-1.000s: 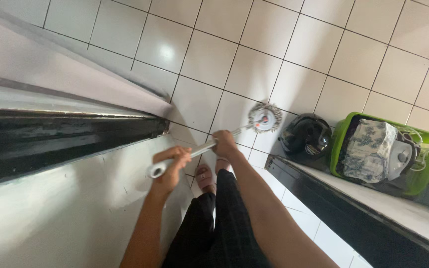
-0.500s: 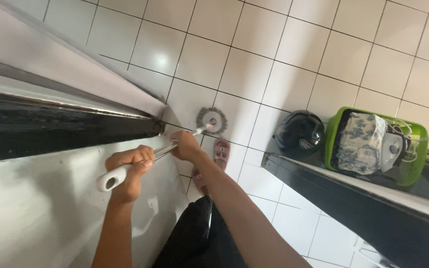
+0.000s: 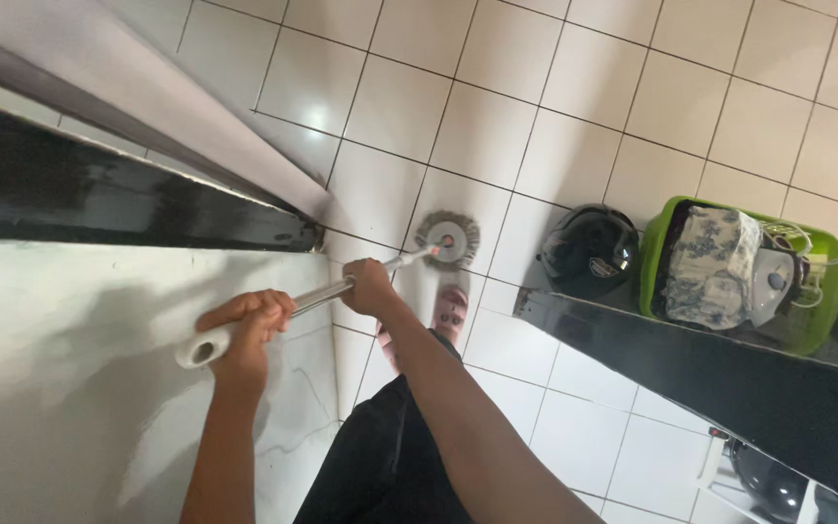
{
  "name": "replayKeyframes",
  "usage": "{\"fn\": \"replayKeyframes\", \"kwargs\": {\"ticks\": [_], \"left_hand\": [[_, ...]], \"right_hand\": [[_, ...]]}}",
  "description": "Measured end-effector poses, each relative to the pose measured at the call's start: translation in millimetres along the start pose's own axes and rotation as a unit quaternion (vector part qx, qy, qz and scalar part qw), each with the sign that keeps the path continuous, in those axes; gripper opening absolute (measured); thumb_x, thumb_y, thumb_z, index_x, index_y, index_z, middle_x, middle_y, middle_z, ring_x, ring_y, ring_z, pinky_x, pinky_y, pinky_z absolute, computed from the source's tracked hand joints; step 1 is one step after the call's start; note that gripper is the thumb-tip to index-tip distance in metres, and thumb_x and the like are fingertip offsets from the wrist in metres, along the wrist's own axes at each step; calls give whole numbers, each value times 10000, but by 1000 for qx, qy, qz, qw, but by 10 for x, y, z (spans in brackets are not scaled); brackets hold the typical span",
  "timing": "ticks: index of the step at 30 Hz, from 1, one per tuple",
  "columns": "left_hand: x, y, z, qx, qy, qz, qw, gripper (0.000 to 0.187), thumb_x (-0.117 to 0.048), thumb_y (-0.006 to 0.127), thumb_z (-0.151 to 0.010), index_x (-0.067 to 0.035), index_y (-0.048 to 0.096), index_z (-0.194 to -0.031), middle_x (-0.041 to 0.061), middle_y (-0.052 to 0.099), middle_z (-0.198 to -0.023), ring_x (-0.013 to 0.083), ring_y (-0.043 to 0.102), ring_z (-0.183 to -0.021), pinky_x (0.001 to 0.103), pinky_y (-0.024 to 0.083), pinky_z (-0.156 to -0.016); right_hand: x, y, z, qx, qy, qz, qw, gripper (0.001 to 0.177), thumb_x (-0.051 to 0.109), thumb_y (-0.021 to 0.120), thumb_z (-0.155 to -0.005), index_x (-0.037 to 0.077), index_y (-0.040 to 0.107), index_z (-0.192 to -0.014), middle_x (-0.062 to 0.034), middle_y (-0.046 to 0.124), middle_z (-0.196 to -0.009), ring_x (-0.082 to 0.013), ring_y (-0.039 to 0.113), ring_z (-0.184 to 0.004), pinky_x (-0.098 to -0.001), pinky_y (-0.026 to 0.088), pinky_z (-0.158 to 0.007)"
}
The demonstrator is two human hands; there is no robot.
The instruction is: The person mops a tiled floor using a spin mop, moving systematically across the room and around furniture and storage items. The mop is used with both hands to cover different sections of the floor.
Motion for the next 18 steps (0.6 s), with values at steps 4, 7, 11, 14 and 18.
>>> {"fn": "replayKeyframes", "kwargs": {"ticks": [4,7,11,14,18], "left_hand": [[-183,-222,111,-43,25,-33,998,387,70,558,-855,-83,330,-583,31,387,-576,151,417,-558,370,477,-669],[-121,-332,287,-32,10,-11,999,320,53,526,-823,-79,341,-598,30,388,-558,131,402,-541,336,410,-637],[279,-117,620,-23,-56,23,998,287,13,591,-886,-46,477,-630,67,554,-691,133,497,-692,300,385,-659],[707,406,953,6,-159,28,987,82,-20,655,-812,44,706,-821,63,670,-769,103,527,-668,282,411,-609],[747,719,1395,16,-226,5,974,162,-84,705,-829,48,736,-917,45,668,-772,95,572,-703,258,454,-631]], "right_hand": [[634,108,-127,67,7,-38,997,107,126,663,-709,57,697,-783,-176,715,-824,-397,685,-858,-469,547,-781],[689,153,-12,109,14,-6,994,101,130,650,-718,68,705,-777,-167,717,-842,-396,687,-881,-469,546,-804],[48,-10,487,75,33,11,997,105,141,705,-713,73,702,-794,-179,719,-856,-392,695,-906,-467,556,-812],[-752,-397,1027,33,-34,54,997,177,195,794,-682,85,664,-729,-144,706,-794,-367,684,-830,-473,538,-799],[-1227,-435,1424,-1,-51,127,991,185,180,814,-664,94,650,-669,-139,663,-742,-372,644,-769,-486,505,-739]]}}
Point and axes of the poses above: each hand's wrist, its own z-axis away from the middle knuckle, its own y-axis out of the palm, x = y × z, the point moved 2 cm from there along -z, towards the middle knuckle
